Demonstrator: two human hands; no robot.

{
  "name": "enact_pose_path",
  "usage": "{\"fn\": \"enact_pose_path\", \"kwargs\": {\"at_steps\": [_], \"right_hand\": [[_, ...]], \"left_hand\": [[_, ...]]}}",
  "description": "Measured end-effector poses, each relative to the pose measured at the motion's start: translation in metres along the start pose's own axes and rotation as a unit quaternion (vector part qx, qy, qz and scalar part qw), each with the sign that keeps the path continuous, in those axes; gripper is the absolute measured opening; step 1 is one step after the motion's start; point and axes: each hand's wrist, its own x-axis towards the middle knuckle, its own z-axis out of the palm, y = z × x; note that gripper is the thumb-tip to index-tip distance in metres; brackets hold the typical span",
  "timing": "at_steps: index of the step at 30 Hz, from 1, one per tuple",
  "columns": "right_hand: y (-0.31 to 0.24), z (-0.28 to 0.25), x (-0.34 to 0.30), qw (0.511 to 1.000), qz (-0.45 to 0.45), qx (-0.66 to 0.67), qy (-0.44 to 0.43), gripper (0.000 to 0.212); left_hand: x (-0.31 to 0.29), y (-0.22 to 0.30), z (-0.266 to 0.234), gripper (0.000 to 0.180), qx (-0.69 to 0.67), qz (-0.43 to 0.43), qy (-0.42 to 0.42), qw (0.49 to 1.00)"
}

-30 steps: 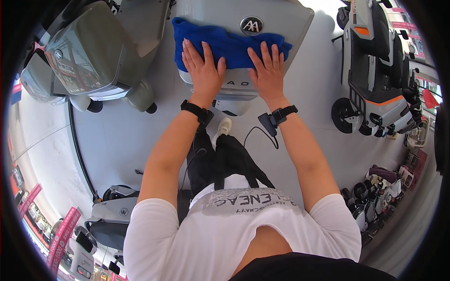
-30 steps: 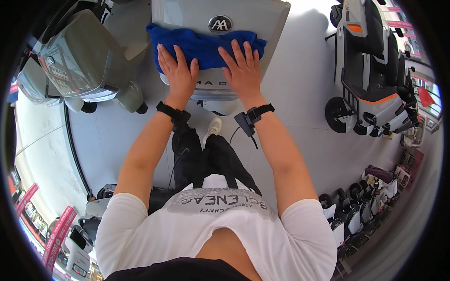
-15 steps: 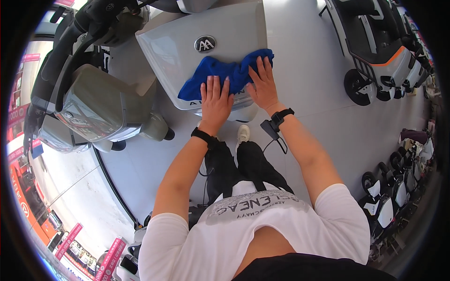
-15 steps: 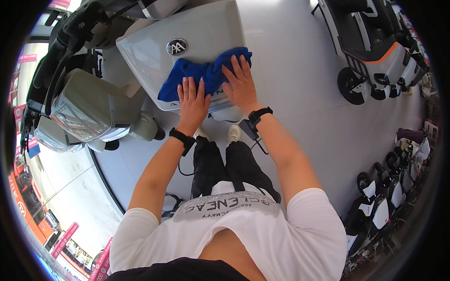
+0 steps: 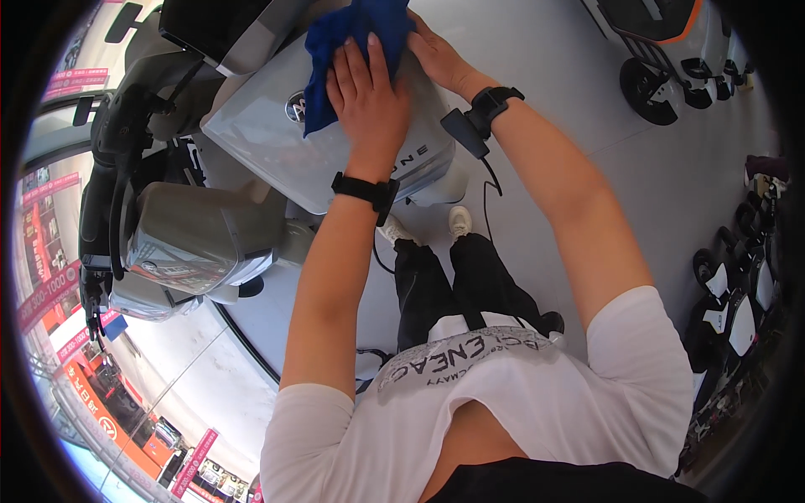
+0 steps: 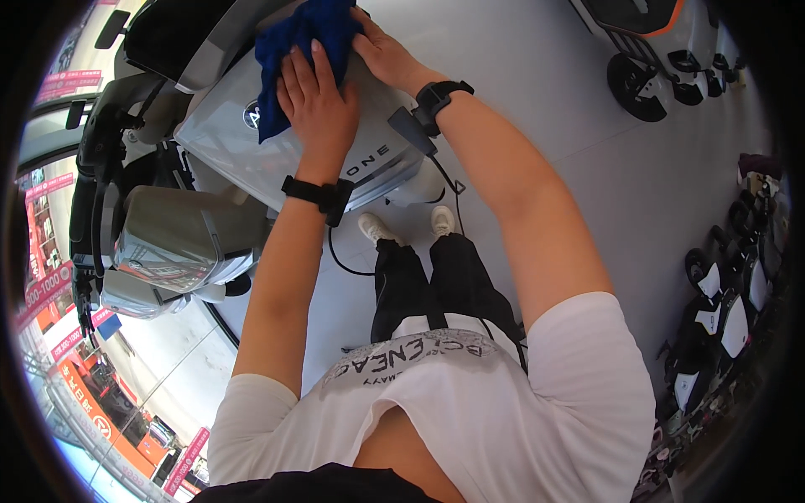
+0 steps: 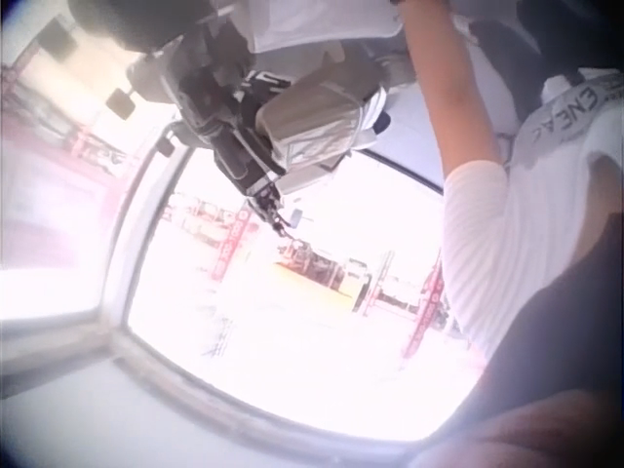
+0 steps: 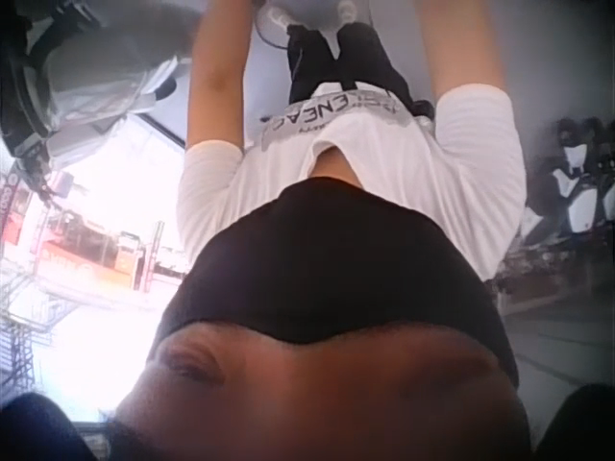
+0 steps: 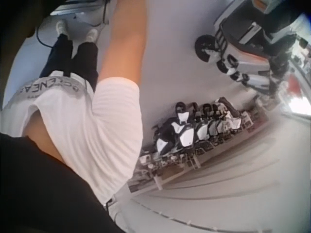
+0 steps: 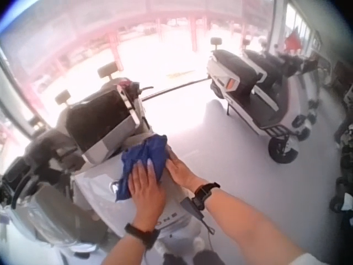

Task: Clean the surfaces of electric scooters using a blue cloth.

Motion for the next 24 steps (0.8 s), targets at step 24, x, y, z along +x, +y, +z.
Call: {"fn": "enact_pose_path", "kwargs": {"at_steps": [24], "right_hand": [[0.092, 0.04, -0.178, 0.924, 0.189, 0.27, 0.193, 0.057]], "left_hand": [[-0.144, 0.017, -0.001, 0.062, 0.063, 0.125, -0.263, 0.954]]}}
